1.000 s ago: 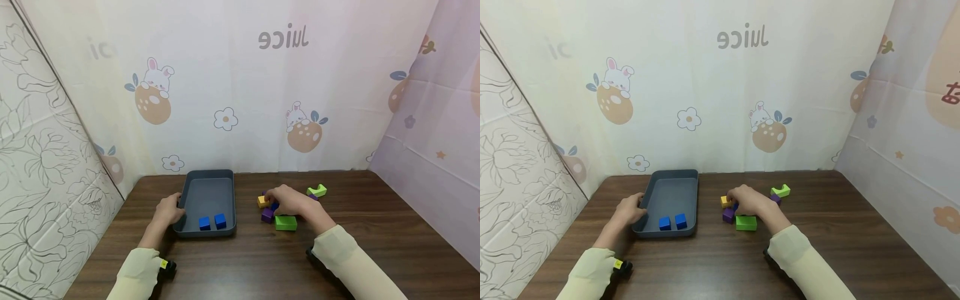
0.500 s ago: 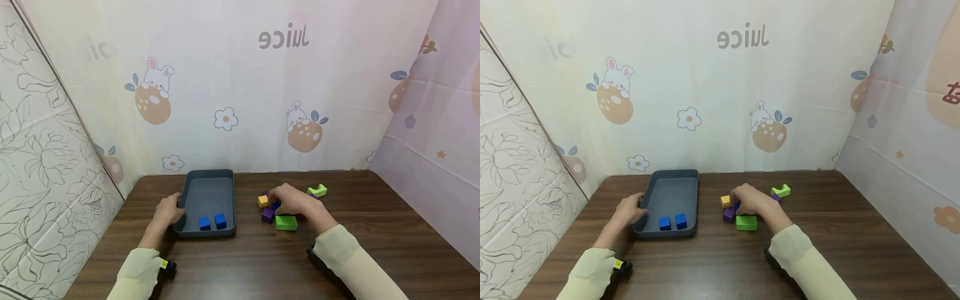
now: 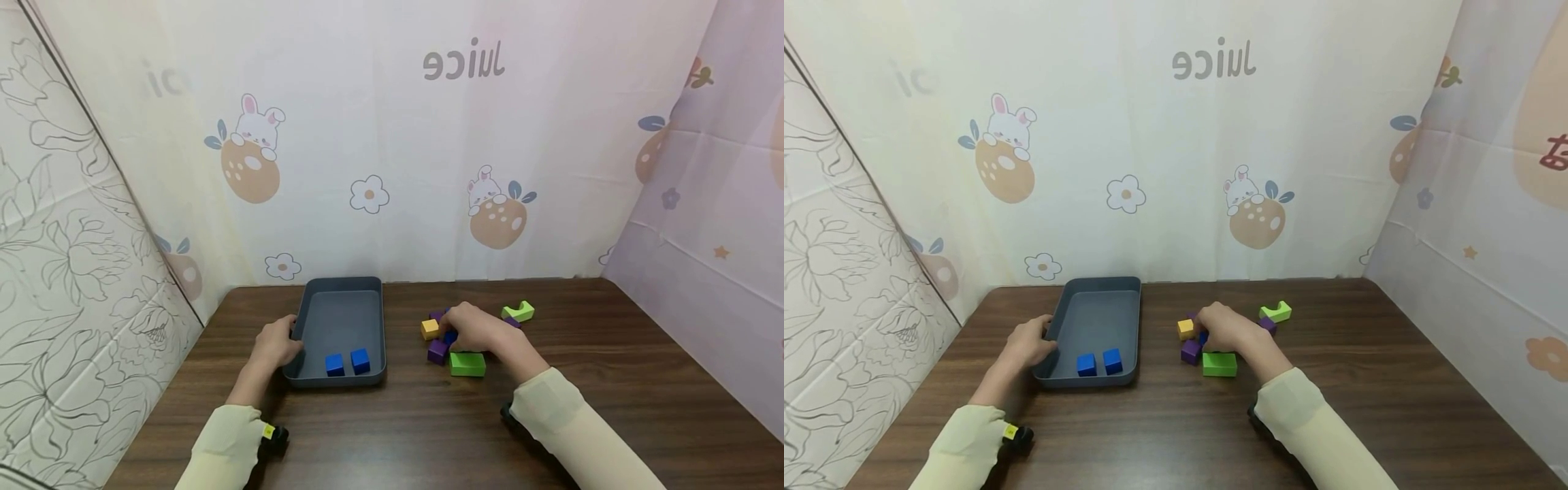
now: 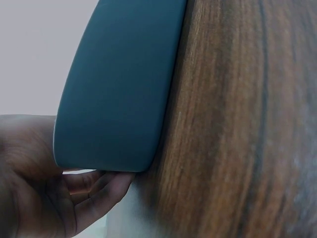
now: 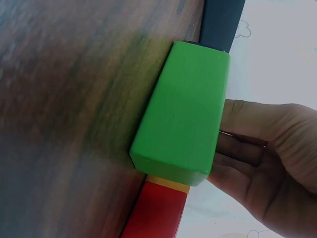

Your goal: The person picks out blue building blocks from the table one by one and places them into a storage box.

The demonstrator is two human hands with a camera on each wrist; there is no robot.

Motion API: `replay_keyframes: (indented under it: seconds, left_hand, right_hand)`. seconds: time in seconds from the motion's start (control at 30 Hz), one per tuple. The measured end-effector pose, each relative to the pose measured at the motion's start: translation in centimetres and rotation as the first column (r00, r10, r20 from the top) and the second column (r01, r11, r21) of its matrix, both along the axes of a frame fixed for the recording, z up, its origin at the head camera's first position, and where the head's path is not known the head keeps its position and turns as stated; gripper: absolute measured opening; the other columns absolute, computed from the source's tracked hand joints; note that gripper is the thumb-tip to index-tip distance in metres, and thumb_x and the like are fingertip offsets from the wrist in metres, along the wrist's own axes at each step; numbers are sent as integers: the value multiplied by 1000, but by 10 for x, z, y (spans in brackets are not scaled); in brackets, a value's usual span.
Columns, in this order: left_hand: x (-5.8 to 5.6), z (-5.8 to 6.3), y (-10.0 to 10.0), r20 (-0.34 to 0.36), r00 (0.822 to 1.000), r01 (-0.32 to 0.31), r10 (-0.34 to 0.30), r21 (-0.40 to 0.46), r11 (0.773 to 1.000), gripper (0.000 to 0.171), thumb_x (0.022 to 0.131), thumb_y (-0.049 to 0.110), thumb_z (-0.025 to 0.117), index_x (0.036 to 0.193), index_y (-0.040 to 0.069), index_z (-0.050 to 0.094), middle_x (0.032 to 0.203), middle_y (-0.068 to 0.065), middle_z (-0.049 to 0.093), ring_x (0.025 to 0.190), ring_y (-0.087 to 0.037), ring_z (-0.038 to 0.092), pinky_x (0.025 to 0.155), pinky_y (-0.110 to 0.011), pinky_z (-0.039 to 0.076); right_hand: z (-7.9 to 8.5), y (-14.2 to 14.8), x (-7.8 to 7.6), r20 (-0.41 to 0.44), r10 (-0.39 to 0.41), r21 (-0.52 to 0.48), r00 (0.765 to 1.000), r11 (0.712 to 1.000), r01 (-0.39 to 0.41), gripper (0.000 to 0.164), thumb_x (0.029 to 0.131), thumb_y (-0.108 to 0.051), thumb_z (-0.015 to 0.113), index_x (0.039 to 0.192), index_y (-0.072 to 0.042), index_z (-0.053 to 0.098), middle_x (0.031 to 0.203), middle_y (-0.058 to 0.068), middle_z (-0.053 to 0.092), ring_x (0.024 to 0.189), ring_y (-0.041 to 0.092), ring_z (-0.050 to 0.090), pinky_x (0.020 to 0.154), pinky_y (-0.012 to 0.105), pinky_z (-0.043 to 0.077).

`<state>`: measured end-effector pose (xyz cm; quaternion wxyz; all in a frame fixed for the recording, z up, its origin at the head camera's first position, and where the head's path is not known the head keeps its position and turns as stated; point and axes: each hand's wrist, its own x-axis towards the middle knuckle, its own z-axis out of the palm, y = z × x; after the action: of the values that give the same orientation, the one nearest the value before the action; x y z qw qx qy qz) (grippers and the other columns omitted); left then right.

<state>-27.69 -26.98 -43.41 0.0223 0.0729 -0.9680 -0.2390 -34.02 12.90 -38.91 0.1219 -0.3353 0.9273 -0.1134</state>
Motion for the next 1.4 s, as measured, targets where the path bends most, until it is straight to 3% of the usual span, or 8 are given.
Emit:
replay_keyframes:
  seconds: [0.3,0.87,1.4]
  left_hand:
    - [0,0,-1,4,1000,0,0,0,1000,57,92,8,71,144,-8,54,130,-29,67,114,-44,65,101,-59,51]
    - [1,0,1,15,1000,-13,13,1,1000,57,93,8,70,146,-7,54,133,-30,65,116,-44,64,102,-60,51]
    - [0,-1,-1,10,1000,5,-5,-5,1000,59,94,9,70,147,-8,52,135,-30,64,120,-47,63,102,-60,50]
  right_hand:
    - [-2,1,-1,17,-31,34,999,999,30,34,89,-1,82,122,-5,77,121,13,72,110,27,68,95,47,58]
    - [-8,0,-3,15,-28,24,1000,999,27,30,91,1,80,121,-3,78,119,12,74,107,25,69,91,44,60]
    - [11,8,-2,-17,-14,-12,1000,1000,14,29,89,-8,85,118,-9,80,117,8,74,109,24,67,93,47,60]
